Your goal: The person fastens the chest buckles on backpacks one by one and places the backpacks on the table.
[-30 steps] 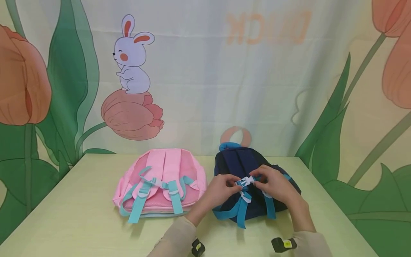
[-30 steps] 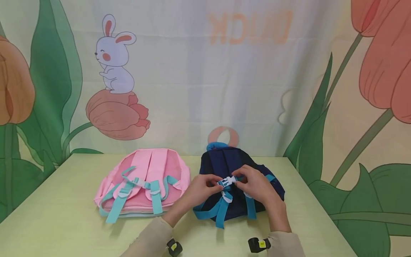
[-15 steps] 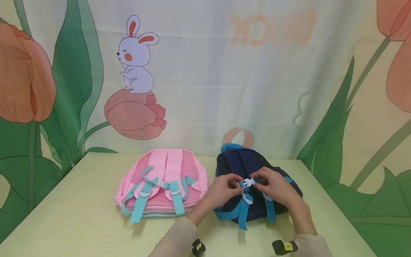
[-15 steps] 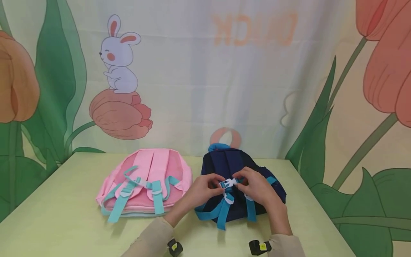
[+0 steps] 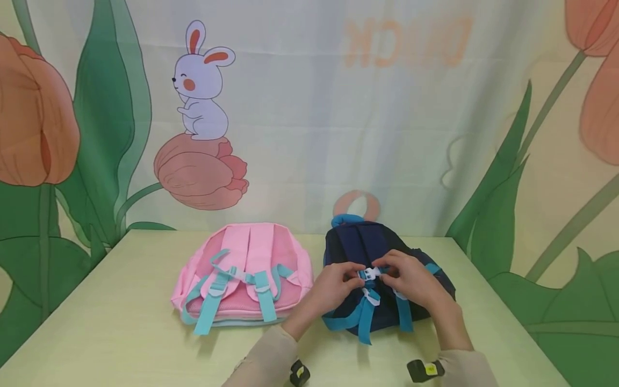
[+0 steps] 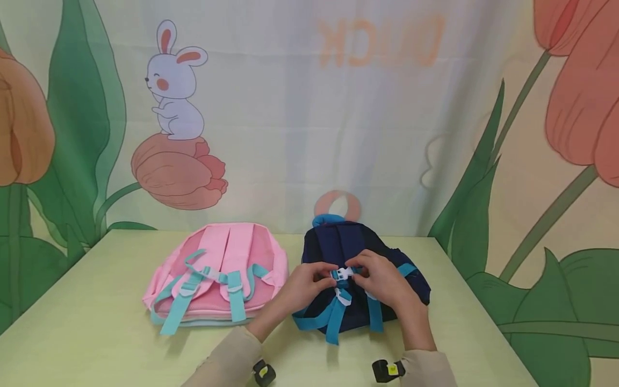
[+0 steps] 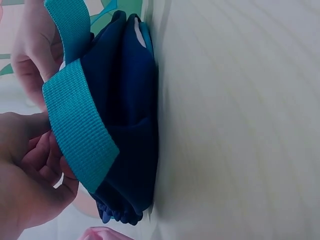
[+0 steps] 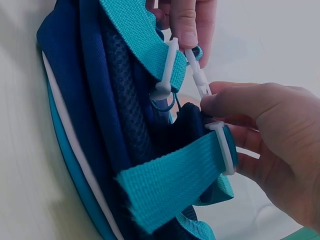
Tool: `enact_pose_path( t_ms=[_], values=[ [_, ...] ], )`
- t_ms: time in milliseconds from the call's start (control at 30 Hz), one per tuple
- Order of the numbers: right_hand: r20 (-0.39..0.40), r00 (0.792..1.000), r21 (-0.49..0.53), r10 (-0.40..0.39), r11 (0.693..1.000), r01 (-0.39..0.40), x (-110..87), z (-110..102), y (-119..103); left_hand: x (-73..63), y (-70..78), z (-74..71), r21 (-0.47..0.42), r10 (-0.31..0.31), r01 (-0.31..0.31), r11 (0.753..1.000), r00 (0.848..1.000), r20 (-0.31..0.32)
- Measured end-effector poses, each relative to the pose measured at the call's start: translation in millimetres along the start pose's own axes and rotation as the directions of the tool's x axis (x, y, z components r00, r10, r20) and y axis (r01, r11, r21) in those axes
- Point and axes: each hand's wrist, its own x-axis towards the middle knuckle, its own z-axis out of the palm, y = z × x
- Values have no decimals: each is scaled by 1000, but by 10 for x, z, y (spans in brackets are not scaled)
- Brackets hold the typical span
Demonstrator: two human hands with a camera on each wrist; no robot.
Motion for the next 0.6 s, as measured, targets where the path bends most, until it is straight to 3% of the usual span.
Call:
enact_pose_path(
  t_ms=[400, 600],
  values=[
    [-12, 1000, -41, 16, 999, -17, 16, 28, -55, -19, 34, 13, 15, -5, 6, 1000, 1000, -22],
    [26, 999, -40, 27, 999, -26, 54, 91, -75, -20, 46, 24, 14, -8, 9, 1000, 999, -37]
  ],
)
